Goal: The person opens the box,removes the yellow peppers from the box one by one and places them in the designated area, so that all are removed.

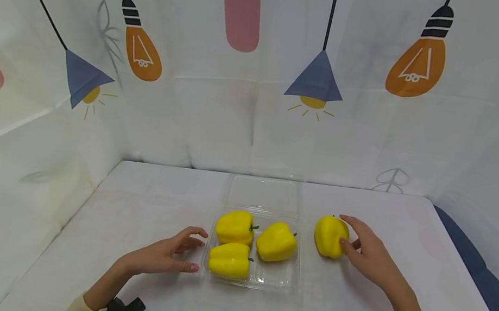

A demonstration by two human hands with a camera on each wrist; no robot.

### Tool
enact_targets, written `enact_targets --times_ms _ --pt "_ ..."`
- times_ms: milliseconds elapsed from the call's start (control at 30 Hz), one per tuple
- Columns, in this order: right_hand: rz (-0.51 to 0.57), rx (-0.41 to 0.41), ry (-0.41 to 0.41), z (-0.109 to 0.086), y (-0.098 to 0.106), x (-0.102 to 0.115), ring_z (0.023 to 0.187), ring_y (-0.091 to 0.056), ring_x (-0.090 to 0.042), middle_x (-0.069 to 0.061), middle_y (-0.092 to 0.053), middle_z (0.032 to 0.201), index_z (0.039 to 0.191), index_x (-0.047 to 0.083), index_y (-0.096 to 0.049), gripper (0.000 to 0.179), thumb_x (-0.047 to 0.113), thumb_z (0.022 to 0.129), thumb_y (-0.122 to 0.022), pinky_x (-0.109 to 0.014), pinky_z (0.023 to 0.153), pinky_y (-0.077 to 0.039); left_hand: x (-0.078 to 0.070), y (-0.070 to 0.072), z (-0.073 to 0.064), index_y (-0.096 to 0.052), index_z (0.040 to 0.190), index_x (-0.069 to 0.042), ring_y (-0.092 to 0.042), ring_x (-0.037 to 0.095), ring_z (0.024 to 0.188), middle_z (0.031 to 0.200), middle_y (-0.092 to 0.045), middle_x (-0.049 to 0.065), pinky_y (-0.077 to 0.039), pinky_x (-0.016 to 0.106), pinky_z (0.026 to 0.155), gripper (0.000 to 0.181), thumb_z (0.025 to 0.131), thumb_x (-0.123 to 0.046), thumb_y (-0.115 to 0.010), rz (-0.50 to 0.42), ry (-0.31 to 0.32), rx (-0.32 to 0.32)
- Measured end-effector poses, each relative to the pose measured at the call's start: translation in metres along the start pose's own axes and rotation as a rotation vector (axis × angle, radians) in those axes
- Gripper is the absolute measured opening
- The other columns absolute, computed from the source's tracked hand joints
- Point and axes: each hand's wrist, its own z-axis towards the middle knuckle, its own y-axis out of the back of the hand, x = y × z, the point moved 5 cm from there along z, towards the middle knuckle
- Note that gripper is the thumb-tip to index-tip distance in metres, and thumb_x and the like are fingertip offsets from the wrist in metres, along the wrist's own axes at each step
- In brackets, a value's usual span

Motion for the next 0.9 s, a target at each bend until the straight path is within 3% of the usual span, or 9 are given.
enact_targets --times_ms 367,900 --pt "-0.009 -0.031 -0.016 -0.005 0.007 0.014 0.08 -0.056 -0.019 -0.02 -0.041 0.14 0.143 0.014 -0.037 0.057 0.025 0.092 -0.061 -0.021 0.062 -0.05 -0.001 -0.001 -0.001 -0.03 0.135 -0.035 -0.042 0.03 0.128 0.138 -0.047 0.007 -0.031 0.062 0.1 0.063 0.085 -0.039 -0.068 -0.015 0.018 0.003" --pt "0.008 -0.042 0.04 -0.011 0.001 0.05 0.08 -0.056 -0.014 -0.011 -0.046 0.136 0.14 0.015 -0.041 0.056 0.023 0.091 -0.065 -0.022 0.062 -0.049 -0.002 -0.001 -0.001 -0.03 0.134 -0.036 -0.042 0.03 0.128 0.137 -0.048 0.007 -0.032 0.061 0.1 0.062 0.085 -0.039 -0.068 -0.004 0.009 0.001"
